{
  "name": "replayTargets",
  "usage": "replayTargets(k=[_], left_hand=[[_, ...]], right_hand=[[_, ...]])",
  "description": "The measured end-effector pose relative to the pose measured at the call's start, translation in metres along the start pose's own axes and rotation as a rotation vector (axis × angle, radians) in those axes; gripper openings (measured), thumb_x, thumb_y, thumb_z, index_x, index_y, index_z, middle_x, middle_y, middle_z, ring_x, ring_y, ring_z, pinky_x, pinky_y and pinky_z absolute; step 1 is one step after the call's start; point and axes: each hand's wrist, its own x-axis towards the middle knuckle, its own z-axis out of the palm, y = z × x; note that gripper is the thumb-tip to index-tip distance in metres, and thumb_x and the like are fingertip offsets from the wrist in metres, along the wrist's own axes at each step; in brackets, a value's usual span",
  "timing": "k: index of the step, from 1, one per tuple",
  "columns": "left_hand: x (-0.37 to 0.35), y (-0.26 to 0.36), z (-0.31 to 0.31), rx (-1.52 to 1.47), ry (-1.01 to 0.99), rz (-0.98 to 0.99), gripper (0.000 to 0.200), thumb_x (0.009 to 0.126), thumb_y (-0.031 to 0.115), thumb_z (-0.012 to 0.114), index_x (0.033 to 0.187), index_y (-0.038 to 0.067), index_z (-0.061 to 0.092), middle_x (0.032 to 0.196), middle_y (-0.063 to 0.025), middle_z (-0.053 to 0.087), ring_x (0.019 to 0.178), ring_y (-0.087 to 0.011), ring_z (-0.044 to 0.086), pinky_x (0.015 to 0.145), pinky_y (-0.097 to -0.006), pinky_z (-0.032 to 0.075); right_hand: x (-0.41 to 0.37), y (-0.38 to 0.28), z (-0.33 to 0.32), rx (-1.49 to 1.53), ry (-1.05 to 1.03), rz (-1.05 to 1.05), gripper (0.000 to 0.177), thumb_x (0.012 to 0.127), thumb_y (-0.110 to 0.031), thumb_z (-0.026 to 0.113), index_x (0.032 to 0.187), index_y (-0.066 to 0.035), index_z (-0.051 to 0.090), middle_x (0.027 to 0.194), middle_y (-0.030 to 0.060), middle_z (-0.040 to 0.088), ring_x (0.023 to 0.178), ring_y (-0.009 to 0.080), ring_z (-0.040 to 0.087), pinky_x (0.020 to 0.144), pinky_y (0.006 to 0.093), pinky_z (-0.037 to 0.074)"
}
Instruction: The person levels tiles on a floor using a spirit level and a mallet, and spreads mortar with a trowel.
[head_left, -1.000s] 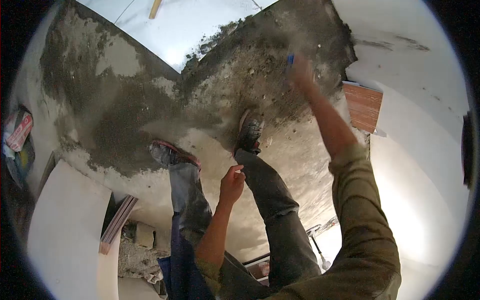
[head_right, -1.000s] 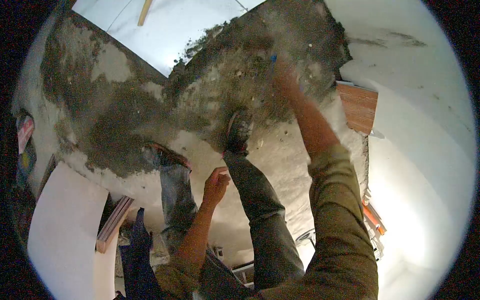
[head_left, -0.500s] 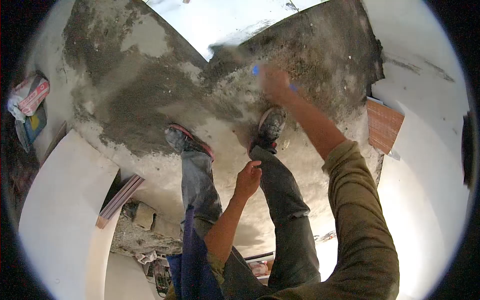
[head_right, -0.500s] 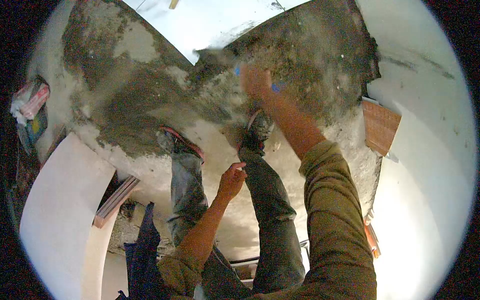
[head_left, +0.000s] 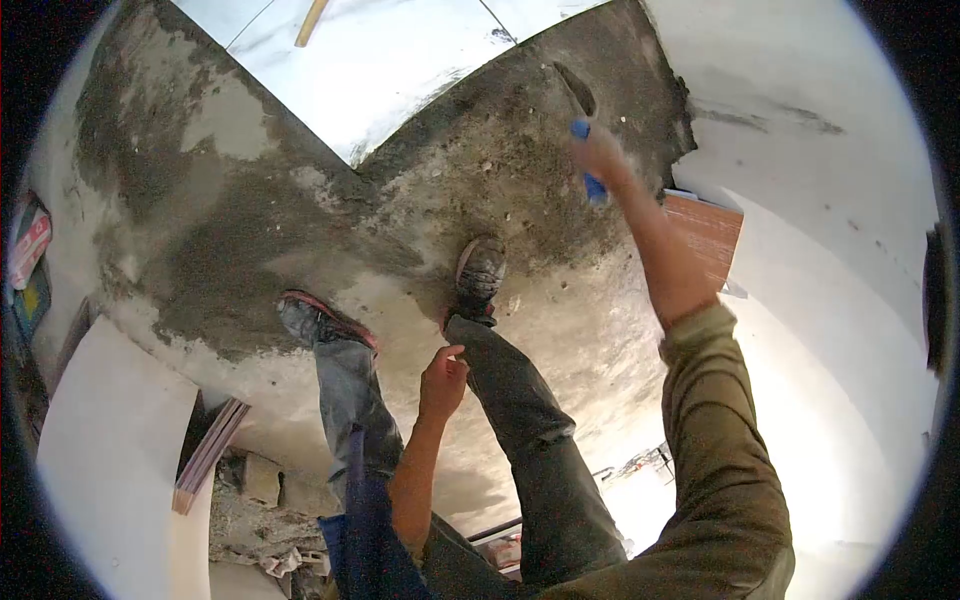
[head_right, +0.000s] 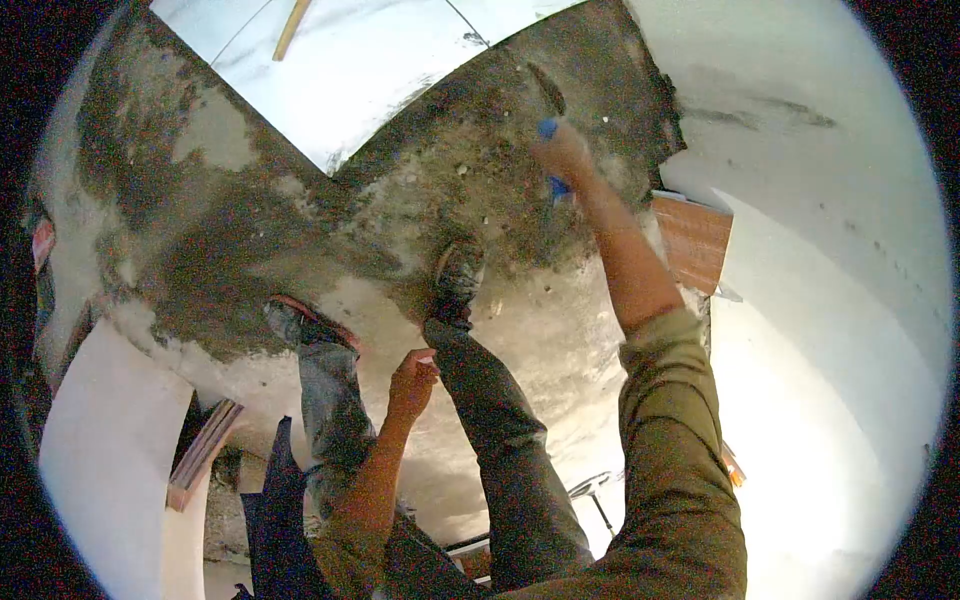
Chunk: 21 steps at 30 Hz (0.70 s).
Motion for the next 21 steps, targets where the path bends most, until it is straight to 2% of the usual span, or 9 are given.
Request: replayTargets(k=[3,5,9,11,15,17,18,20,21], left_hand=[[0.001,0.009,-0.006,-0.080,0.018,0.089,0.027,0.088,0.014,0.058,0.113,0.006,0.056,0.076,-0.0079,0.064,0.071,-0.0186,0.063,0.067,-0.0312,0.050],[0.002,0.016,-0.011,-0.037,0.020,0.037,0.027,0.089,0.015,0.058,0.113,0.005,0.056,0.077,-0.0076,0.064,0.071,-0.0180,0.063,0.068,-0.0305,0.050],[0.000,0.006,-0.009,-0.151,0.016,-0.018,0.027,0.089,0.017,0.057,0.114,0.006,0.056,0.077,-0.0077,0.064,0.071,-0.0177,0.063,0.069,-0.0305,0.050],[-0.001,0.010,-0.011,-0.100,0.027,0.006,0.027,0.090,0.017,0.057,0.114,0.006,0.056,0.077,-0.0070,0.064,0.071,-0.0166,0.062,0.069,-0.0300,0.049],[-0.003,0.021,-0.016,-0.107,0.042,-0.009,0.027,0.090,0.018,0.056,0.114,0.005,0.056,0.078,-0.0068,0.064,0.071,-0.0165,0.062,0.069,-0.0302,0.049],[-0.004,0.022,-0.018,-0.182,0.023,-0.024,0.028,0.090,0.019,0.056,0.114,0.005,0.055,0.079,-0.0073,0.065,0.072,-0.0164,0.062,0.069,-0.0300,0.049],[-0.005,0.017,-0.017,-0.187,0.028,-0.027,0.028,0.090,0.019,0.056,0.114,0.005,0.055,0.079,-0.0073,0.065,0.072,-0.0164,0.062,0.069,-0.0300,0.049],[-0.003,0.006,-0.014,-0.323,-0.019,-0.028,0.028,0.090,0.019,0.056,0.115,0.005,0.055,0.080,-0.0081,0.065,0.075,-0.0166,0.064,0.070,-0.0297,0.049],[-0.004,0.007,-0.015,-0.325,-0.021,-0.028,0.028,0.090,0.019,0.056,0.115,0.005,0.055,0.080,-0.0081,0.065,0.075,-0.0166,0.064,0.070,-0.0297,0.049]], right_hand=[[0.075,0.006,0.011,0.042,-0.038,0.072,0.036,0.081,-0.035,0.059,0.096,-0.002,0.059,0.087,0.0199,0.065,0.082,0.0342,0.064,0.070,0.0453,0.048],[0.113,0.007,0.023,-0.127,-0.136,-0.060,0.040,0.082,-0.037,0.057,0.097,0.000,0.060,0.087,0.0195,0.064,0.081,0.0322,0.063,0.069,0.0438,0.048],[0.086,-0.071,-0.018,-0.209,-0.272,-0.099,0.044,0.081,-0.036,0.058,0.098,0.004,0.059,0.092,0.0208,0.063,0.083,0.0341,0.062,0.070,0.0440,0.048],[0.075,-0.092,-0.020,-0.154,-0.347,-0.026,0.046,0.079,-0.034,0.059,0.098,0.008,0.058,0.095,0.0226,0.063,0.085,0.0367,0.062,0.071,0.0457,0.048],[0.058,-0.114,-0.001,-0.102,-0.232,0.092,0.047,0.078,-0.032,0.061,0.100,0.009,0.059,0.099,0.0241,0.062,0.090,0.0386,0.062,0.074,0.0464,0.048],[0.062,-0.099,0.020,0.023,-0.068,0.167,0.046,0.077,-0.032,0.062,0.101,0.008,0.060,0.103,0.0249,0.062,0.093,0.0400,0.062,0.076,0.0454,0.049],[0.074,-0.082,0.035,0.021,-0.073,0.161,0.046,0.077,-0.032,0.062,0.101,0.008,0.060,0.103,0.0249,0.062,0.093,0.0400,0.062,0.076,0.0454,0.049],[0.103,-0.054,0.060,-0.332,-0.261,-0.104,0.045,0.078,-0.032,0.063,0.100,0.007,0.061,0.103,0.0254,0.063,0.094,0.0407,0.062,0.078,0.0447,0.049],[0.092,-0.070,0.050,-0.334,-0.262,-0.103,0.045,0.078,-0.032,0.063,0.100,0.007,0.061,0.103,0.0254,0.063,0.094,0.0407,0.062,0.078,0.0447,0.049]])
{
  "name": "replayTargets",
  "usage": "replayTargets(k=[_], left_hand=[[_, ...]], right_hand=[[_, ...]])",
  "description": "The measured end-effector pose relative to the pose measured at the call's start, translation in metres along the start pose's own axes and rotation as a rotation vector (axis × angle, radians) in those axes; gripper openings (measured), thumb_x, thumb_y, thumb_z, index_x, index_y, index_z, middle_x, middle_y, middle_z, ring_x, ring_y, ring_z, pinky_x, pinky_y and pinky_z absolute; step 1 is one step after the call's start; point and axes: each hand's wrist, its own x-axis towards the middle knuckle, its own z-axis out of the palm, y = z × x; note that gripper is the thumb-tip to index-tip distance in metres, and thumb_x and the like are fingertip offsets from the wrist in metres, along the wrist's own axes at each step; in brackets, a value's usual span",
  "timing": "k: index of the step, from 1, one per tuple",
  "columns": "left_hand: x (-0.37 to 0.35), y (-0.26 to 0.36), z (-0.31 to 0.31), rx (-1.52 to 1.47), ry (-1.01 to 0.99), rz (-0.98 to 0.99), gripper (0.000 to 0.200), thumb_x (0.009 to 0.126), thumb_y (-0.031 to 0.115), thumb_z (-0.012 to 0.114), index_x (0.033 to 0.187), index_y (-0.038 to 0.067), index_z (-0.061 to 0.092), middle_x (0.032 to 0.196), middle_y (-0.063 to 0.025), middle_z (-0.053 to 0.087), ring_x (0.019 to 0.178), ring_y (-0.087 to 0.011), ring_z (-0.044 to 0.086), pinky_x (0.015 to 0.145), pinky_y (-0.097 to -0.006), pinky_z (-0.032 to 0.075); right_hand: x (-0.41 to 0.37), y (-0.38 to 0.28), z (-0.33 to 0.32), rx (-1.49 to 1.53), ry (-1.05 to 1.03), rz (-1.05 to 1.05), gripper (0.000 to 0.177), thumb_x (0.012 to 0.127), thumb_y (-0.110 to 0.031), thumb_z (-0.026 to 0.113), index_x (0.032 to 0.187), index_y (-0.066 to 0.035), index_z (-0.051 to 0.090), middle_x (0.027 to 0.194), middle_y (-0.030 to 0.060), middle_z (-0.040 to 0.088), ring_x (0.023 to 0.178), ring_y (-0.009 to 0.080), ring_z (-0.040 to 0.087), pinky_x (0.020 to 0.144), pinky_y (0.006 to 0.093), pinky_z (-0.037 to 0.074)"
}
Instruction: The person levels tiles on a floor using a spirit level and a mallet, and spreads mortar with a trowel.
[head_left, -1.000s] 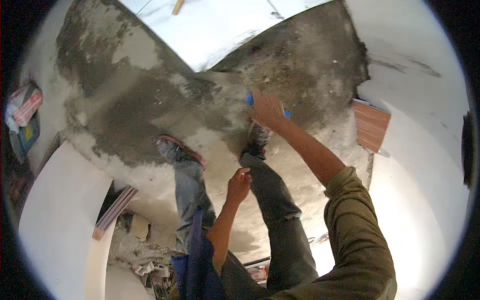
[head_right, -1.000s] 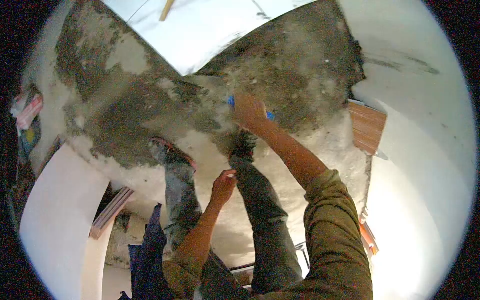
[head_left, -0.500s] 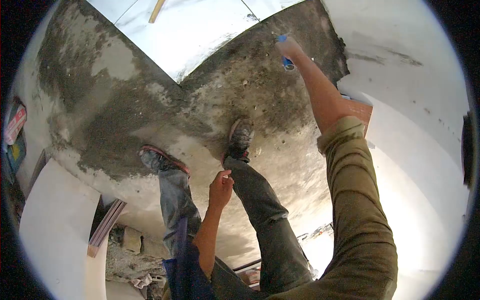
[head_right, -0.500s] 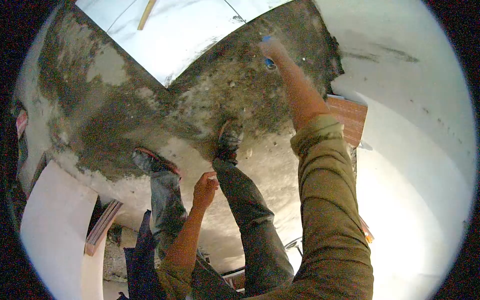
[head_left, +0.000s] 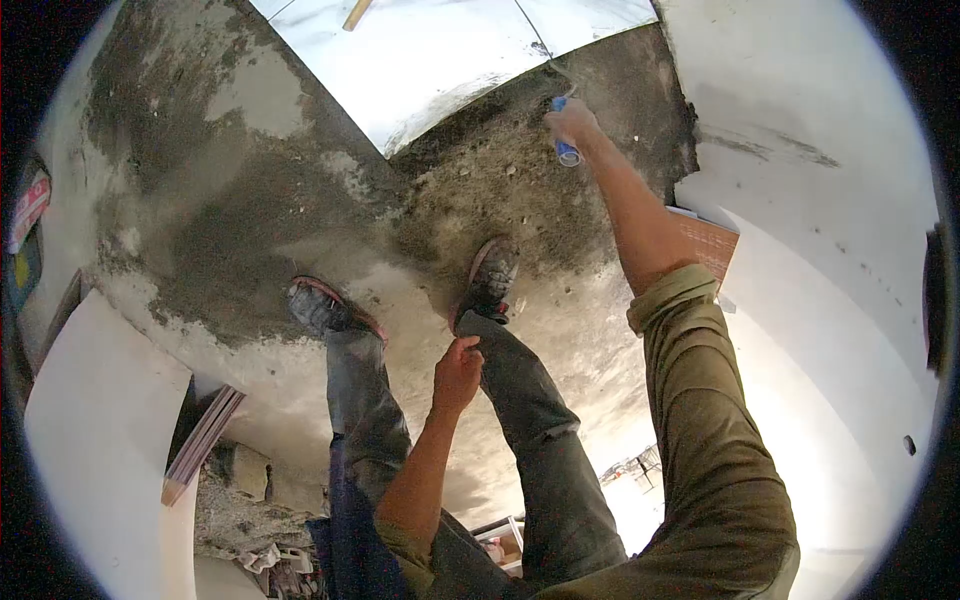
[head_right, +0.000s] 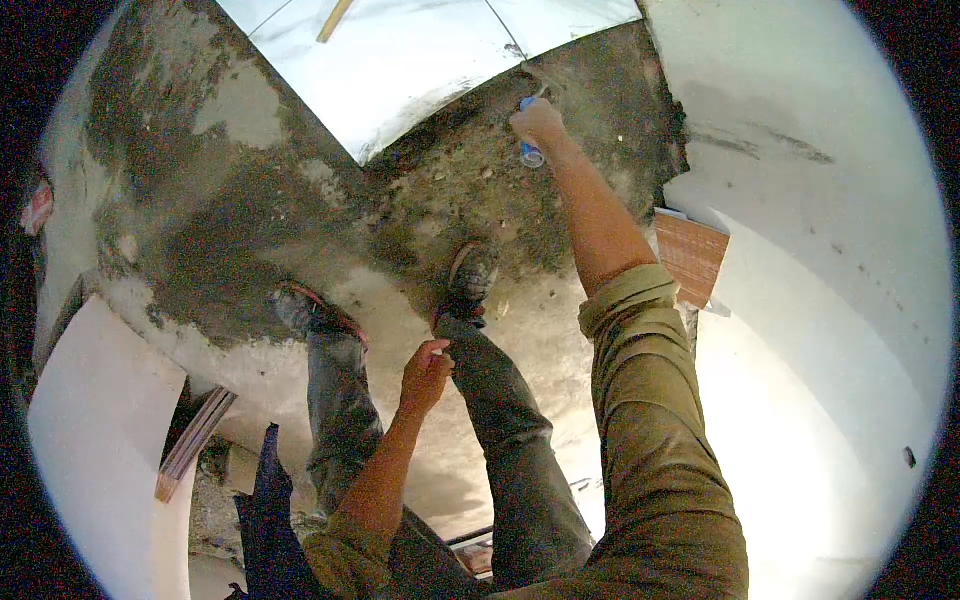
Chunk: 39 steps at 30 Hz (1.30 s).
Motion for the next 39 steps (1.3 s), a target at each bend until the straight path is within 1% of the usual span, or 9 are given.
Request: replayTargets(k=[6,10,14,16,22,29,31,33,39], left_hand=[[-0.006,0.021,-0.004,0.048,0.020,0.106,0.029,0.089,0.017,0.056,0.115,0.004,0.055,0.077,-0.0065,0.063,0.072,-0.0137,0.061,0.069,-0.0289,0.050],[-0.002,0.007,-0.004,0.151,0.004,0.054,0.029,0.090,0.018,0.055,0.115,0.005,0.055,0.079,-0.0090,0.065,0.073,-0.0177,0.063,0.070,-0.0302,0.050],[-0.001,0.001,-0.004,0.068,-0.009,0.095,0.029,0.090,0.017,0.054,0.117,0.006,0.054,0.081,-0.0120,0.067,0.075,-0.0235,0.066,0.070,-0.0335,0.051],[-0.002,0.006,-0.005,0.081,-0.009,0.051,0.029,0.090,0.017,0.054,0.116,0.005,0.054,0.083,-0.0126,0.067,0.077,-0.0237,0.066,0.072,-0.0339,0.051],[0.006,0.017,-0.006,0.288,0.004,-0.030,0.030,0.091,0.020,0.053,0.117,0.004,0.054,0.090,-0.0140,0.066,0.084,-0.0210,0.064,0.078,-0.0346,0.049],[0.005,-0.006,0.000,0.154,0.005,0.062,0.032,0.091,0.020,0.053,0.119,0.006,0.055,0.086,-0.0102,0.066,0.080,-0.0217,0.064,0.074,-0.0339,0.050],[0.007,0.000,0.004,0.195,0.016,-0.041,0.032,0.090,0.020,0.055,0.119,0.005,0.055,0.083,-0.0098,0.066,0.077,-0.0204,0.063,0.071,-0.0334,0.050],[0.010,-0.012,0.004,0.228,0.033,-0.008,0.032,0.090,0.019,0.056,0.119,0.006,0.056,0.082,-0.0099,0.065,0.077,-0.0194,0.063,0.071,-0.0328,0.050],[0.000,0.019,-0.008,0.225,0.016,0.032,0.032,0.090,0.013,0.055,0.120,0.005,0.054,0.084,-0.0098,0.065,0.077,-0.0174,0.063,0.072,-0.0320,0.050]], right_hand=[[-0.045,-0.053,-0.011,0.079,0.050,0.097,0.025,0.079,-0.022,0.061,0.088,0.001,0.067,0.085,0.0206,0.065,0.085,0.0346,0.065,0.071,0.0443,0.050],[-0.072,-0.090,0.005,-0.716,-0.008,-0.662,0.027,0.078,-0.025,0.064,0.090,0.000,0.068,0.083,0.0173,0.066,0.076,0.0341,0.063,0.069,0.0414,0.050],[-0.082,-0.163,0.050,-0.192,-0.117,-0.126,0.026,0.081,-0.023,0.061,0.094,-0.002,0.069,0.096,0.0176,0.065,0.084,0.0320,0.065,0.078,0.0417,0.050],[-0.142,-0.224,0.006,-0.904,-0.213,-0.660,0.037,0.083,-0.024,0.059,0.105,0.006,0.063,0.109,0.0224,0.062,0.094,0.0334,0.064,0.081,0.0404,0.052],[-0.202,-0.289,0.003,0.065,-0.245,-0.138,0.054,0.084,-0.020,0.058,0.118,0.020,0.044,0.114,0.0286,0.058,0.103,0.0401,0.061,0.081,0.0421,0.053],[-0.243,-0.145,-0.008,0.542,-0.219,0.168,0.054,0.085,-0.034,0.056,0.121,0.007,0.048,0.095,0.0263,0.064,0.090,0.0406,0.063,0.078,0.0485,0.050],[-0.203,-0.035,0.063,-0.190,-0.149,-0.479,0.057,0.083,-0.037,0.059,0.121,0.003,0.047,0.093,0.0258,0.064,0.091,0.0417,0.062,0.079,0.0487,0.049],[-0.190,-0.007,0.040,0.409,0.222,0.268,0.038,0.083,-0.031,0.060,0.100,0.002,0.055,0.084,0.0206,0.060,0.081,0.0390,0.059,0.075,0.0503,0.045],[-0.031,0.153,0.072,-0.013,0.106,0.228,0.048,0.081,-0.034,0.067,0.109,0.003,0.055,0.095,0.0201,0.064,0.090,0.0345,0.062,0.078,0.0440,0.047]])
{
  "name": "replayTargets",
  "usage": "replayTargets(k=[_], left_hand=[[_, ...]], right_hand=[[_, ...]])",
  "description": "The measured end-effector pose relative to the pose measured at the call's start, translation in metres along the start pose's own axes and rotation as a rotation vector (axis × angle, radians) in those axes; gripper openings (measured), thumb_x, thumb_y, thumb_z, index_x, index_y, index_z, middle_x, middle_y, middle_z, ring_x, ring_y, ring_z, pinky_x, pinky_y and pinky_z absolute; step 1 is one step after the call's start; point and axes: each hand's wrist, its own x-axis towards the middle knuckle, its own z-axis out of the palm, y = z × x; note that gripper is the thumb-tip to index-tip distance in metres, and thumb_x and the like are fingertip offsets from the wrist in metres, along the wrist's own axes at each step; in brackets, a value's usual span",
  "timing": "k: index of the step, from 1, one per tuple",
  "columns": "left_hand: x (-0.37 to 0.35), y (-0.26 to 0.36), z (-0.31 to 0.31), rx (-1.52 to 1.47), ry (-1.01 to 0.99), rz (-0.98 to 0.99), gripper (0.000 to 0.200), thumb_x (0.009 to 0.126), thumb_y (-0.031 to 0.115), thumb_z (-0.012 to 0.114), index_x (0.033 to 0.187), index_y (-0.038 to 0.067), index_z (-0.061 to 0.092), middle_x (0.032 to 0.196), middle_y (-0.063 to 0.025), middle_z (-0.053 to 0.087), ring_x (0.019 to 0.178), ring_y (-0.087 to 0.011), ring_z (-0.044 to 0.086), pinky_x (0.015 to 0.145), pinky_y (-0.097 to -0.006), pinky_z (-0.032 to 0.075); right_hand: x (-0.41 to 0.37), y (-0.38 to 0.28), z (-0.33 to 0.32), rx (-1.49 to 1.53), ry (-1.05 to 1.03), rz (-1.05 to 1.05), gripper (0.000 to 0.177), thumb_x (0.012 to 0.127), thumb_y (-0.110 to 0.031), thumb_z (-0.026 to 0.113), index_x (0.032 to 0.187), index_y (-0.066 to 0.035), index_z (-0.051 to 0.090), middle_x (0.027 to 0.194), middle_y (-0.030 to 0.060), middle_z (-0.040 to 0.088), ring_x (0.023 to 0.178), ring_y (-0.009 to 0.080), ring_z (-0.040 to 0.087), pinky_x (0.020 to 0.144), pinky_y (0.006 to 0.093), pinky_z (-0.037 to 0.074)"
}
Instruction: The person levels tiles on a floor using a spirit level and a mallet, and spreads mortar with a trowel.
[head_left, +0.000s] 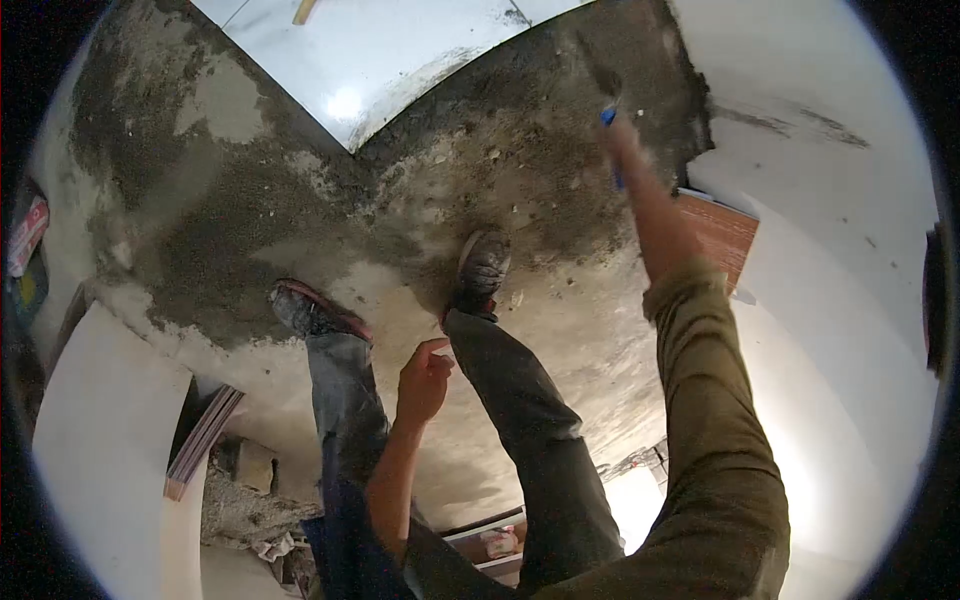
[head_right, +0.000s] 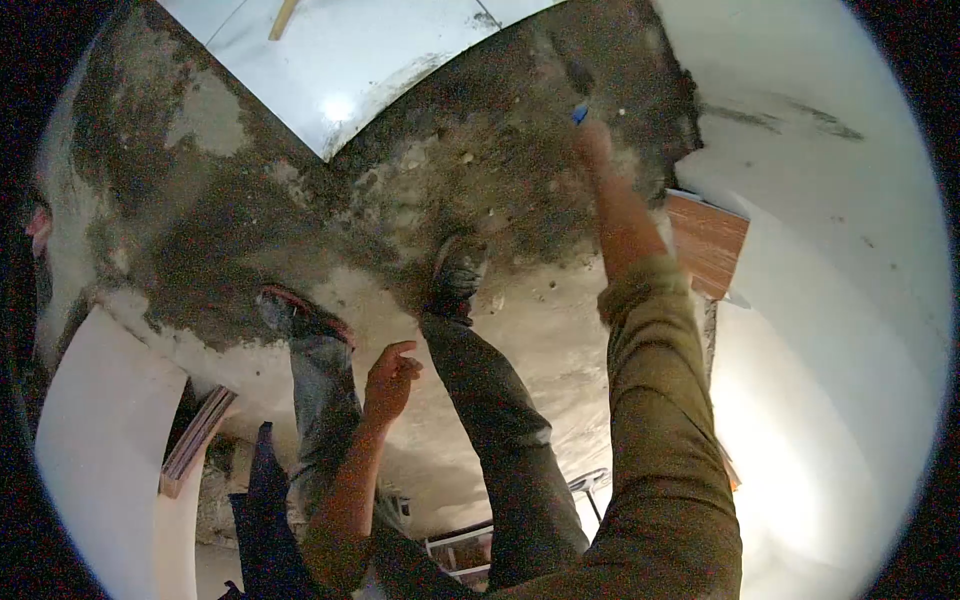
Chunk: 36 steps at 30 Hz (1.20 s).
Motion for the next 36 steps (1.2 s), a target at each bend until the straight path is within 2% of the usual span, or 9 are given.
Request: replayTargets(k=[6,12,14,22,24,26,29,31,36], left_hand=[[0.007,0.012,-0.011,0.016,0.040,-0.008,0.031,0.092,0.011,0.053,0.122,0.004,0.052,0.083,-0.0071,0.063,0.079,-0.0149,0.061,0.074,-0.0297,0.050],[0.014,-0.007,0.028,-0.124,-0.013,-0.056,0.030,0.092,0.014,0.053,0.119,0.001,0.052,0.086,-0.0088,0.063,0.079,-0.0148,0.061,0.075,-0.0279,0.050],[0.008,-0.021,0.027,0.006,-0.063,-0.094,0.031,0.092,0.017,0.054,0.120,0.001,0.052,0.086,-0.0089,0.064,0.079,-0.0159,0.061,0.075,-0.0294,0.051],[0.005,-0.044,0.013,-0.084,0.012,-0.042,0.032,0.089,0.012,0.057,0.119,0.003,0.053,0.085,-0.0090,0.064,0.080,-0.0176,0.062,0.075,-0.0320,0.054],[0.006,-0.024,0.023,-0.101,0.016,-0.106,0.033,0.087,0.010,0.058,0.120,0.003,0.053,0.084,-0.0090,0.064,0.083,-0.0176,0.063,0.077,-0.0317,0.053],[0.001,-0.019,0.028,-0.208,-0.006,-0.105,0.032,0.096,0.021,0.053,0.121,0.001,0.051,0.083,-0.0072,0.063,0.081,-0.0139,0.061,0.073,-0.0280,0.051],[-0.006,-0.039,0.026,-0.322,-0.027,-0.085,0.031,0.095,0.016,0.054,0.122,0.002,0.051,0.084,-0.0066,0.062,0.082,-0.0137,0.060,0.074,-0.0276,0.051],[-0.009,-0.040,0.023,-0.359,-0.049,-0.066,0.029,0.093,0.010,0.053,0.121,0.003,0.051,0.084,-0.0065,0.062,0.081,-0.0130,0.060,0.075,-0.0279,0.051],[-0.024,-0.041,0.008,-0.194,-0.033,-0.051,0.029,0.092,0.010,0.052,0.120,0.004,0.052,0.083,-0.0069,0.062,0.077,-0.0136,0.061,0.070,-0.0287,0.051]], right_hand=[[0.068,0.054,0.049,0.487,-0.090,-0.271,0.042,0.088,-0.035,0.060,0.108,0.001,0.055,0.097,0.0157,0.063,0.098,0.0283,0.058,0.088,0.0435,0.042],[-0.090,-0.050,0.088,-1.034,0.030,-0.588,0.063,0.093,-0.038,0.051,0.139,0.001,0.035,0.145,0.0168,0.034,0.138,0.0326,0.027,0.114,0.0548,0.013],[-0.130,-0.073,0.071,-0.135,-0.294,-0.327,0.064,0.085,-0.029,0.063,0.136,-0.002,0.037,0.138,0.0186,0.042,0.128,0.0348,0.040,0.105,0.0499,0.033],[-0.088,-0.049,-0.009,0.230,-0.236,-0.086,0.032,0.085,-0.014,0.055,0.114,0.001,0.051,0.112,0.0214,0.060,0.105,0.0375,0.058,0.087,0.0502,0.046],[-0.042,-0.043,0.013,0.111,0.152,-0.188,0.029,0.088,-0.019,0.057,0.110,0.000,0.054,0.108,0.0195,0.062,0.097,0.0364,0.062,0.081,0.0485,0.050],[-0.030,-0.094,-0.086,0.441,-0.475,0.428,0.034,0.092,-0.023,0.055,0.117,0.000,0.054,0.112,0.0197,0.061,0.100,0.0323,0.061,0.081,0.0456,0.051],[-0.021,-0.082,0.041,-0.631,-0.151,-0.297,0.034,0.093,-0.023,0.054,0.121,-0.002,0.054,0.115,0.0183,0.059,0.104,0.0262,0.059,0.083,0.0438,0.051],[-0.045,-0.114,0.055,0.545,-0.341,0.281,0.034,0.094,-0.020,0.052,0.123,-0.002,0.053,0.117,0.0174,0.057,0.108,0.0245,0.056,0.086,0.0428,0.049],[-0.185,-0.170,0.123,0.022,0.046,-0.360,0.037,0.087,-0.015,0.056,0.120,0.001,0.050,0.111,0.0180,0.058,0.099,0.0321,0.059,0.083,0.0423,0.049]])
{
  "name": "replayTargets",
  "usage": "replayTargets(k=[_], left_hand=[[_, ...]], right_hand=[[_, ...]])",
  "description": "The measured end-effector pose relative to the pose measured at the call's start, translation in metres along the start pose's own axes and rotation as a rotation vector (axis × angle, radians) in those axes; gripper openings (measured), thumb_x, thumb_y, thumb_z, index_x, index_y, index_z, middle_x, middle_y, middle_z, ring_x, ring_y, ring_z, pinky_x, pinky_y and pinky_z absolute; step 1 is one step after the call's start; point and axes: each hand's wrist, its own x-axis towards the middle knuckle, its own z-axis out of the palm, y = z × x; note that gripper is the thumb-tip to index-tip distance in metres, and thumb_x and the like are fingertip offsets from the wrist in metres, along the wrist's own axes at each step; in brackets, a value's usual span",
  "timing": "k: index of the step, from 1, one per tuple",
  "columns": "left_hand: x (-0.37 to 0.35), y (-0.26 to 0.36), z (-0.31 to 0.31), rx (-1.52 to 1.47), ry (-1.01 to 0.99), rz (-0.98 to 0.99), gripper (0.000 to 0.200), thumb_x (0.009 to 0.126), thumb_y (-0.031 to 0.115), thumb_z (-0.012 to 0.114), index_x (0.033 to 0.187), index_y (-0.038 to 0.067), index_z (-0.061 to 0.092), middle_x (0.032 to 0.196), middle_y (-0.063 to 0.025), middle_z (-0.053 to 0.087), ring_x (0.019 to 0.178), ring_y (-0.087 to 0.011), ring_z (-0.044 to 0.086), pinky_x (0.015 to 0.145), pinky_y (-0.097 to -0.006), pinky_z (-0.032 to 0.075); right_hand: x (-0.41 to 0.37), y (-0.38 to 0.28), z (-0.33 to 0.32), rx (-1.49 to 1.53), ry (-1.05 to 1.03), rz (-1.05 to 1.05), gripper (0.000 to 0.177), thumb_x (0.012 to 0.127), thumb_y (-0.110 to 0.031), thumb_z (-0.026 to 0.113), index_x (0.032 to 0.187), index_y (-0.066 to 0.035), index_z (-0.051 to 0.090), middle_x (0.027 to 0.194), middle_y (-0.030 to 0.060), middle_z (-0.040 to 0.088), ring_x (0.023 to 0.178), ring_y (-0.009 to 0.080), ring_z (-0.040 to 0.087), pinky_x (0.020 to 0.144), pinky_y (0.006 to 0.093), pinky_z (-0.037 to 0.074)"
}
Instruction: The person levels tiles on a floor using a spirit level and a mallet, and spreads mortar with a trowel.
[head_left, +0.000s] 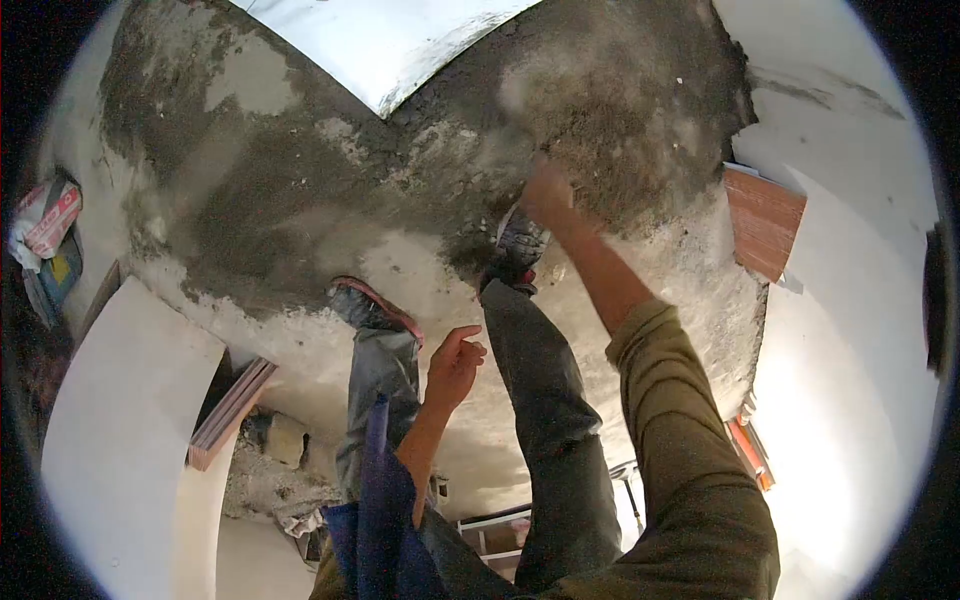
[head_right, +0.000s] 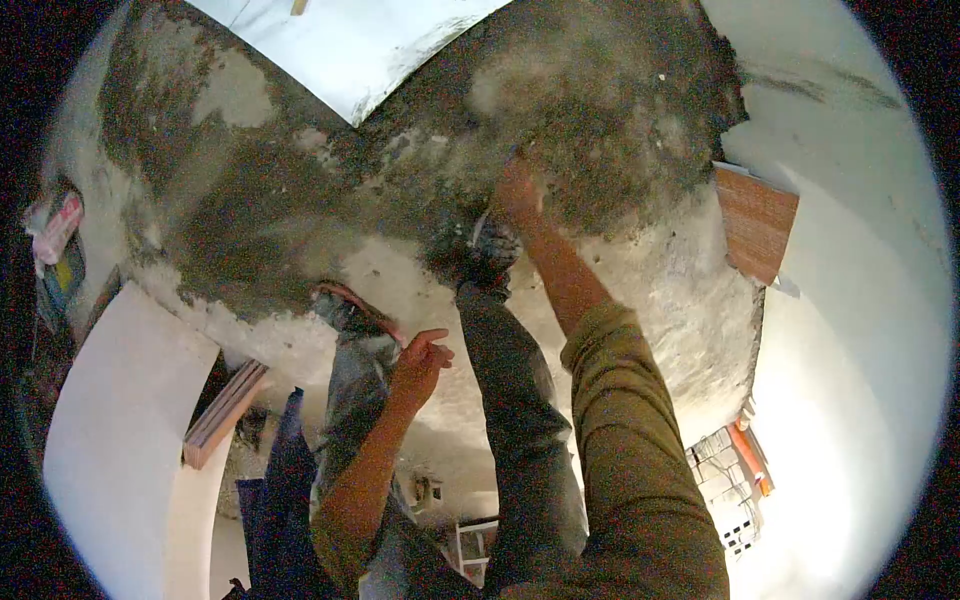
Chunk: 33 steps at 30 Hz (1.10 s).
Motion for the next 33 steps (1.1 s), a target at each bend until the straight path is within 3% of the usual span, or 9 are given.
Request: replayTargets(k=[7,13,14,15,18,20,21,23,33], left_hand=[[-0.033,-0.008,-0.034,0.437,-0.035,0.101,0.031,0.089,0.018,0.056,0.117,0.004,0.055,0.073,-0.0099,0.062,0.070,-0.0194,0.062,0.068,-0.0320,0.050],[-0.048,-0.027,-0.008,0.318,0.000,0.188,0.029,0.088,0.016,0.056,0.115,0.005,0.056,0.074,-0.0106,0.063,0.070,-0.0214,0.064,0.067,-0.0324,0.050],[-0.056,-0.030,-0.003,0.264,-0.006,0.207,0.029,0.088,0.016,0.057,0.115,0.005,0.056,0.074,-0.0105,0.063,0.070,-0.0215,0.063,0.067,-0.0321,0.050],[-0.062,-0.041,-0.001,0.247,-0.005,0.188,0.029,0.088,0.016,0.057,0.115,0.005,0.056,0.074,-0.0105,0.063,0.070,-0.0215,0.063,0.067,-0.0321,0.050],[-0.057,-0.056,-0.005,0.171,0.011,0.124,0.029,0.090,0.015,0.055,0.117,0.006,0.054,0.075,-0.0097,0.064,0.070,-0.0200,0.064,0.067,-0.0310,0.050],[-0.055,-0.052,-0.009,0.185,0.032,0.061,0.028,0.090,0.015,0.055,0.117,0.006,0.054,0.076,-0.0085,0.064,0.069,-0.0180,0.063,0.067,-0.0306,0.050],[-0.054,-0.053,-0.011,0.150,0.068,0.101,0.028,0.090,0.015,0.056,0.117,0.006,0.054,0.075,-0.0079,0.063,0.068,-0.0169,0.062,0.067,-0.0300,0.049],[-0.048,-0.051,-0.017,0.114,0.117,0.152,0.028,0.090,0.015,0.057,0.116,0.006,0.055,0.074,-0.0072,0.063,0.068,-0.0158,0.061,0.066,-0.0295,0.049],[-0.049,-0.036,-0.017,0.099,0.098,0.131,0.031,0.090,0.020,0.058,0.117,0.005,0.055,0.077,-0.0089,0.062,0.073,-0.0180,0.062,0.069,-0.0323,0.050]], right_hand=[[-0.088,-0.059,-0.103,0.116,-0.252,0.010,0.051,0.082,-0.012,0.058,0.128,0.001,0.039,0.111,0.0219,0.058,0.101,0.0356,0.059,0.083,0.0459,0.049],[0.025,0.027,-0.140,0.346,-0.015,0.574,0.041,0.081,-0.021,0.057,0.113,0.005,0.053,0.101,0.0242,0.062,0.101,0.0399,0.060,0.081,0.0468,0.049],[0.073,0.099,-0.070,-0.163,0.132,-0.005,0.033,0.081,-0.022,0.054,0.098,0.005,0.060,0.093,0.0248,0.064,0.097,0.0379,0.062,0.081,0.0450,0.049],[0.043,0.035,-0.187,-0.259,-0.055,-0.064,0.025,0.081,-0.019,0.053,0.083,0.003,0.064,0.086,0.0229,0.065,0.089,0.0326,0.065,0.078,0.0438,0.050],[0.143,0.126,-0.148,-0.283,-0.001,-0.111,0.018,0.080,-0.015,0.057,0.078,0.000,0.067,0.081,0.0212,0.066,0.080,0.0290,0.066,0.072,0.0426,0.052],[0.221,0.192,-0.127,-1.068,-0.245,-0.581,0.016,0.077,-0.016,0.063,0.082,-0.002,0.068,0.083,0.0157,0.067,0.073,0.0283,0.066,0.063,0.0409,0.054],[0.202,0.162,-0.155,-1.078,-0.235,-0.589,0.016,0.077,-0.016,0.063,0.082,-0.002,0.068,0.083,0.0157,0.067,0.073,0.0283,0.066,0.063,0.0409,0.054],[0.178,0.080,-0.213,0.029,-0.083,0.282,0.018,0.077,-0.019,0.066,0.084,-0.002,0.069,0.083,0.0118,0.068,0.070,0.0275,0.065,0.062,0.0390,0.054],[0.146,-0.034,-0.190,-0.140,-0.021,-0.311,0.022,0.069,-0.024,0.068,0.080,-0.005,0.070,0.089,0.0148,0.068,0.084,0.0339,0.066,0.070,0.0419,0.053]])
